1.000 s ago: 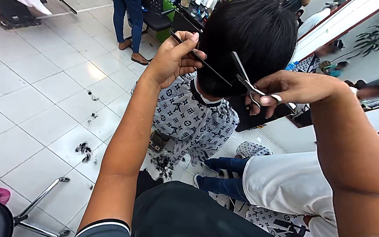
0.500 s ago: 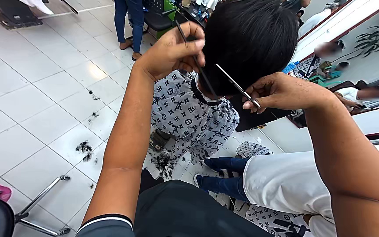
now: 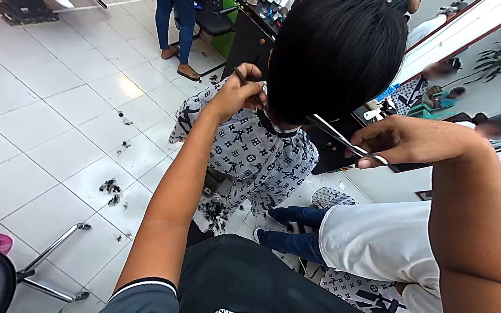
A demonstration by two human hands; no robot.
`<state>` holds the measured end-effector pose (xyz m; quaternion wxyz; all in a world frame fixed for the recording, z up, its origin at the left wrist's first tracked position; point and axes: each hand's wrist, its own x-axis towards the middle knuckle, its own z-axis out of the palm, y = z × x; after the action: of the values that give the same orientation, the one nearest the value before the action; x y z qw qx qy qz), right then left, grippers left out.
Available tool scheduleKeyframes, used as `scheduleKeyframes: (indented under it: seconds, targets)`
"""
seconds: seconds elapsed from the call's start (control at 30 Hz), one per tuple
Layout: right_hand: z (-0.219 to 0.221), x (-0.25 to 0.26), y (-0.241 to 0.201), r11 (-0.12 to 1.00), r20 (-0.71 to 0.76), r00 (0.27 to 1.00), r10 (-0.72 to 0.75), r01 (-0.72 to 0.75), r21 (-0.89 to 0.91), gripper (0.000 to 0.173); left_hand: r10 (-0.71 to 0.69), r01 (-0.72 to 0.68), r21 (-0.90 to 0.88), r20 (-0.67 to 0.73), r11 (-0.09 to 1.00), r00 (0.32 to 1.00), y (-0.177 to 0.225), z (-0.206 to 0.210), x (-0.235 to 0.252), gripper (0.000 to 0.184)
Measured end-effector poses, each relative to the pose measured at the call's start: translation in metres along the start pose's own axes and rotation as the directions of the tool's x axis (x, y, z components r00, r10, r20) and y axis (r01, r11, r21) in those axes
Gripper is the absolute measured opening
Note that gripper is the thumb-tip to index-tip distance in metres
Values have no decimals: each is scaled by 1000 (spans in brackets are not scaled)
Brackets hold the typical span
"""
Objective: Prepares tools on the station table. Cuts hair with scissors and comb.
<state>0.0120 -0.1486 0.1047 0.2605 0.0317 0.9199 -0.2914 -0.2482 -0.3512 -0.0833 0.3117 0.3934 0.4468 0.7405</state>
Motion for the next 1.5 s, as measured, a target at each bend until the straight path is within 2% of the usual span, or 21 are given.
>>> scheduleKeyframes:
  seconds: [0.07, 0.13, 0.23, 0.3, 0.37, 0.43, 0.5, 0.57, 0.6, 0.67, 0.73, 0.77, 0.83, 0.93, 1.03, 1.13, 1.27, 1.33, 1.43, 1.5]
  targets:
    - [-5, 5, 1, 998, 40, 997, 62, -62, 4, 39, -20, 20, -3, 9, 1000, 1000, -6, -6, -5, 21]
    - [-1, 21, -2, 996, 25, 995, 94, -94, -9, 45, 62, -61, -115, 1, 991, 998, -1, -7, -4, 20]
    - [10, 47, -7, 996, -58, 995, 79, -81, -35, 34, 256, -240, -373, -8, 896, 967, 28, 7, -3, 18]
    - [16, 57, -6, 996, -113, 992, 62, -68, -55, 25, 305, -286, -422, -24, 860, 952, 50, 22, -3, 14]
    - [18, 56, 1, 992, -120, 993, 2, -17, -124, 24, 254, -259, -319, -57, 912, 966, 58, 31, -3, 12]
    - [13, 41, 10, 983, -92, 994, -54, 36, -180, 30, 160, -165, -113, -50, 980, 986, 47, 28, -4, 13]
    - [0, 14, 19, 987, -83, 994, -78, 65, -148, 30, 51, -49, 82, -17, 995, 999, 29, 16, -11, 22]
    - [-17, -17, 33, 998, -94, 994, -59, 57, -29, 30, -28, 27, 171, 3, 985, 1000, 19, 6, -21, 26]
    - [-25, -30, 39, 999, -90, 996, -25, 29, 44, 33, -37, 36, 152, 7, 988, 999, 20, 4, -25, 24]
    - [-39, -42, 48, 992, -59, 998, 14, -6, 128, 41, 35, -35, 43, -7, 998, 999, 30, 8, -30, 15]
    - [-46, -35, 50, 996, -24, 1000, -14, 16, 93, 44, 152, -157, -87, -58, 984, 987, 53, 28, -29, 8]
    - [-47, -26, 47, 998, -11, 999, -37, 37, 59, 44, 193, -206, -149, -97, 967, 976, 66, 42, -26, 10]
    - [-44, -6, 39, 995, -9, 995, -101, 101, 23, 34, 255, -289, -238, -161, 927, 953, 89, 74, -21, 18]
    - [-33, 11, 25, 994, -85, 990, -109, 109, -2, 12, 316, -344, -170, -173, 923, 933, 104, 106, -18, 14]
    - [-28, 7, 27, 995, -85, 993, -87, 82, -63, 19, 313, -317, 7, -184, 948, 932, 90, 107, -17, 7]
    - [-29, -12, 34, 993, -96, 993, -63, 52, -109, 17, 246, -225, 141, -159, 964, 956, 57, 88, -22, 12]
    - [-42, -37, 49, 997, -60, 996, 64, -66, -34, 24, 178, -152, 260, -80, 953, 981, 28, 59, -37, 18]
    - [-47, -35, 50, 996, -45, 995, 94, -94, -7, 25, 177, -159, 245, -54, 956, 983, 35, 55, -40, 18]
    - [-50, -15, 46, 999, 9, 1000, -1, 2, -32, 23, 251, -248, 45, -63, 968, 966, 64, 73, -34, 8]
    - [-45, 0, 38, 998, -5, 999, -42, 42, -46, 16, 301, -309, -67, -106, 949, 948, 84, 93, -27, 6]
